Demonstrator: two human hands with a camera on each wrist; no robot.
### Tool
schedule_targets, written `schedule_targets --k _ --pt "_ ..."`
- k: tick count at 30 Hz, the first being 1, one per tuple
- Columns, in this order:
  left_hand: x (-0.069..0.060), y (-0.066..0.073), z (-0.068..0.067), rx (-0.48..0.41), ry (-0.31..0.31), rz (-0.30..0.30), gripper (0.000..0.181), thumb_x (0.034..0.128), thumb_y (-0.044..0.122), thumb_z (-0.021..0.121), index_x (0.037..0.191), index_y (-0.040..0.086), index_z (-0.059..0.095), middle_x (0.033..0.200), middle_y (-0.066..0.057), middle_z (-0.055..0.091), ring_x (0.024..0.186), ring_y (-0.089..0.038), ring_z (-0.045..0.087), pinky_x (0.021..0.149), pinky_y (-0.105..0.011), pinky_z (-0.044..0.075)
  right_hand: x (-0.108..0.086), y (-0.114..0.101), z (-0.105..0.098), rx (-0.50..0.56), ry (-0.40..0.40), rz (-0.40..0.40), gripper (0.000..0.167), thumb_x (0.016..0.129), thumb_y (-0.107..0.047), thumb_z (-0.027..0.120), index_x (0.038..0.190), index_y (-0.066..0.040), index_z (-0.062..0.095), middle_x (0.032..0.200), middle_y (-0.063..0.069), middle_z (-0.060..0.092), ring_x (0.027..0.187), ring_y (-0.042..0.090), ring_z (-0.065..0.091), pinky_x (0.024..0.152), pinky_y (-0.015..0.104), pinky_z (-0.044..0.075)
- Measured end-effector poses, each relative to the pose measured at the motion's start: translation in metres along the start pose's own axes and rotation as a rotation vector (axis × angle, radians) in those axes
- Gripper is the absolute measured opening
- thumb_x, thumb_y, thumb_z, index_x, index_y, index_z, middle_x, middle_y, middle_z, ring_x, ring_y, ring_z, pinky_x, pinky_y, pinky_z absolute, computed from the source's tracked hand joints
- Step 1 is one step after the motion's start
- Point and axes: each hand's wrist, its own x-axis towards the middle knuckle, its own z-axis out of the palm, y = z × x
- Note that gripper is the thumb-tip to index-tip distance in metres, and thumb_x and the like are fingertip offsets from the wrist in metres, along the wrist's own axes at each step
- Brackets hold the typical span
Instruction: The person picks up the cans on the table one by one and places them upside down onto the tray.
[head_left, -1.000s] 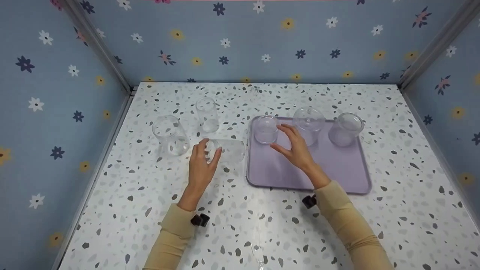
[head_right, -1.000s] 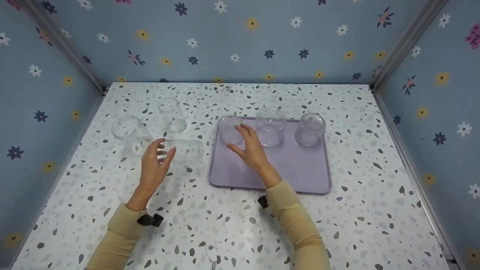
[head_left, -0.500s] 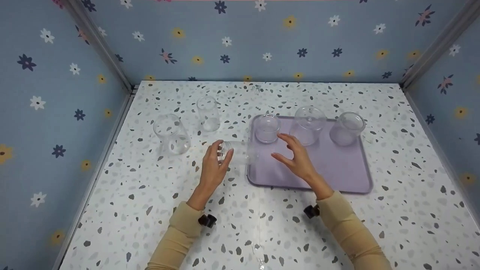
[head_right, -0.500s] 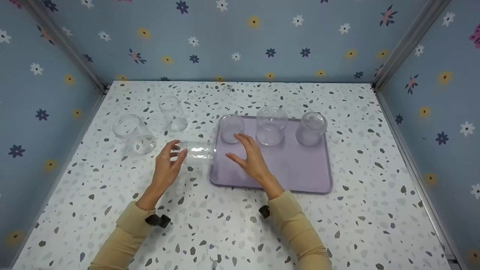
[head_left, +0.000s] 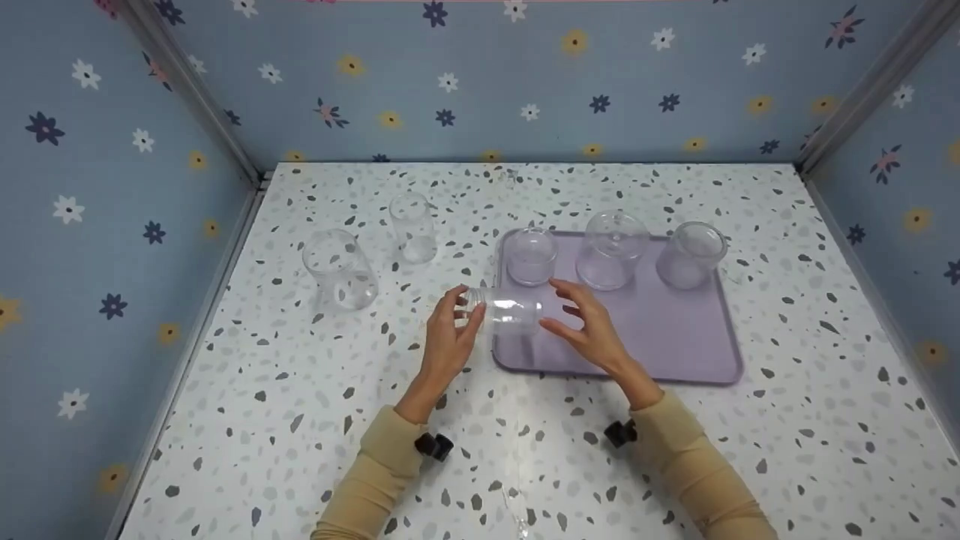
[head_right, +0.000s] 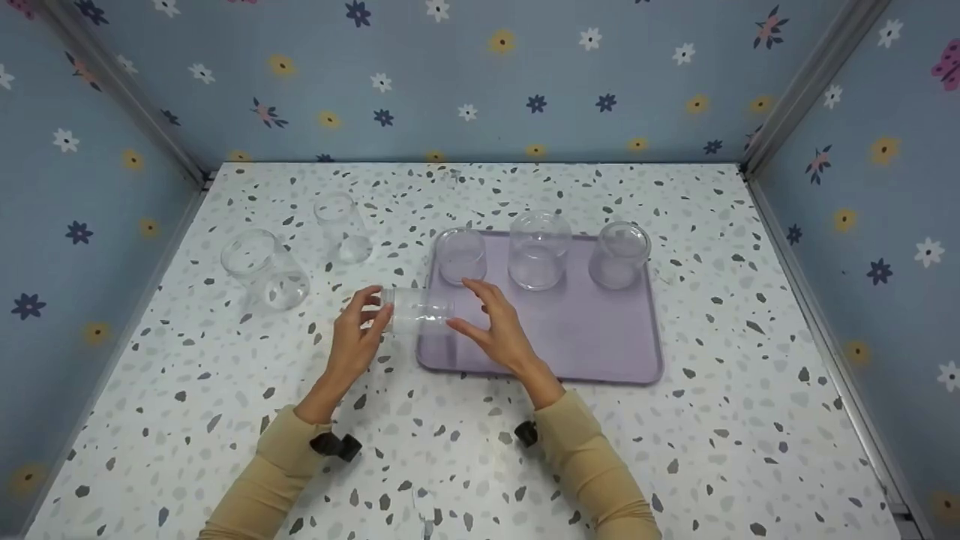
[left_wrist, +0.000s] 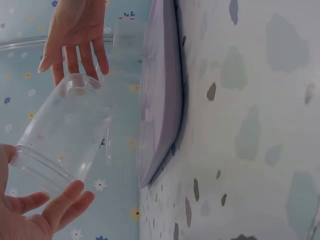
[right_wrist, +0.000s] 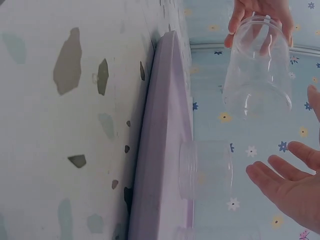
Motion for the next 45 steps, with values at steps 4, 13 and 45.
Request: schedule_targets --k 4,13,45 --pt "0.0 0.004 0.008 -0.038 -0.024 0.004 0.044 0.0892 0.036 0.051 0.12 0.004 0.047 0.099 -0.016 0.05 0.083 -0.023 0.056 0.064 -0.026 0.05 -0.004 0.023 0.003 0.055 -0.006 0.011 0.055 0.078 -0.005 0.067 0.126 0.005 0.043 0.123 0.02 0.045 0.109 0.034 0.047 0.081 0.05 0.043" --pt "0.001 0.012 0.016 -0.061 -0.026 0.02 0.041 0.0899 0.032 0.05 0.12 0.004 0.047 0.099 -0.012 0.051 0.084 -0.024 0.057 0.065 -0.026 0.05 -0.008 0.035 0.004 0.258 0.002 0.096 0.061 0.079 -0.008 0.066 0.131 0.003 0.036 0.131 0.024 0.036 0.111 0.038 0.043 0.081 0.05 0.043" --pt "0.014 0.019 0.021 -0.052 -0.158 0.176 0.037 0.0937 0.021 0.045 0.123 0.0 0.047 0.118 -0.013 0.05 0.105 -0.027 0.049 0.079 -0.034 0.045 -0.025 0.018 -0.023 0.363 0.212 0.205 0.054 0.072 0.01 0.066 0.122 0.012 0.044 0.117 0.021 0.048 0.099 0.038 0.049 0.074 0.028 0.049"
